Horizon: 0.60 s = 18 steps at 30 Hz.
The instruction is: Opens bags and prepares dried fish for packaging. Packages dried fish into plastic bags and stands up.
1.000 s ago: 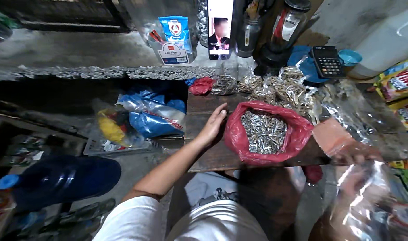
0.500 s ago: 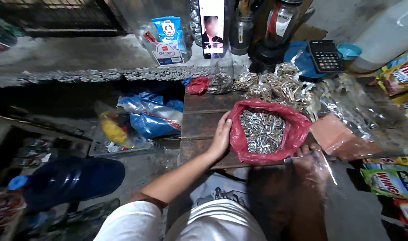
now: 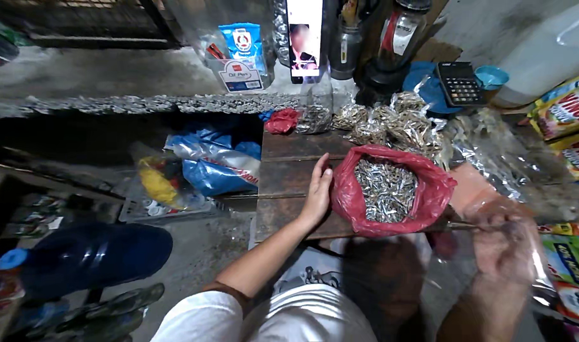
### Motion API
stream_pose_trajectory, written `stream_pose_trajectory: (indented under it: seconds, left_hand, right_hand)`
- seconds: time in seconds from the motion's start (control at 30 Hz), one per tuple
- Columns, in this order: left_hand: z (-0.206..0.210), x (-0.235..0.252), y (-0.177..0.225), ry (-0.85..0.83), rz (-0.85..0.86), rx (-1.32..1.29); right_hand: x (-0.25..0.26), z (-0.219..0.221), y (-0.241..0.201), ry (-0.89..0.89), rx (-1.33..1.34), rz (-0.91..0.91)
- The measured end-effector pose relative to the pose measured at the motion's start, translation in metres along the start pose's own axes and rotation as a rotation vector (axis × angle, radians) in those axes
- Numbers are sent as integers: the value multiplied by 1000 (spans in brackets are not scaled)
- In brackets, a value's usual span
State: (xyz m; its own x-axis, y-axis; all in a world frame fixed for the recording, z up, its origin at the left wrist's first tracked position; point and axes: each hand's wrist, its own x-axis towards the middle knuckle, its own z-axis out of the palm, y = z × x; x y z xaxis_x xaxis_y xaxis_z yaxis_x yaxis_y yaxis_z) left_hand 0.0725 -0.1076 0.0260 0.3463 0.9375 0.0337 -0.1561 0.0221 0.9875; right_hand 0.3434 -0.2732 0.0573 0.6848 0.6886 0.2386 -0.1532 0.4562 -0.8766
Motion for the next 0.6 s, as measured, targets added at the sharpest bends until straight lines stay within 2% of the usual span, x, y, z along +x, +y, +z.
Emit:
stream_pose_trajectory:
  seconds: [0.1, 0.2, 0.3, 0.43, 0.6]
  left_hand:
    - [-9, -8, 10, 8, 53, 22]
    - [-10, -25, 21, -5, 179, -5]
    - [-8, -38, 27, -107, 306, -140]
    - [-14, -45, 36, -345, 125, -331]
    - [-32, -41, 34, -435, -78, -572]
  right_hand:
    - [14, 12, -20, -194, -49, -134]
    - [20, 59, -34, -321, -181, -250]
    - [22, 112, -32, -523, -242, -312]
    - [19, 169, -17, -771, -245, -310]
    - [9, 209, -1, -938, -109, -193]
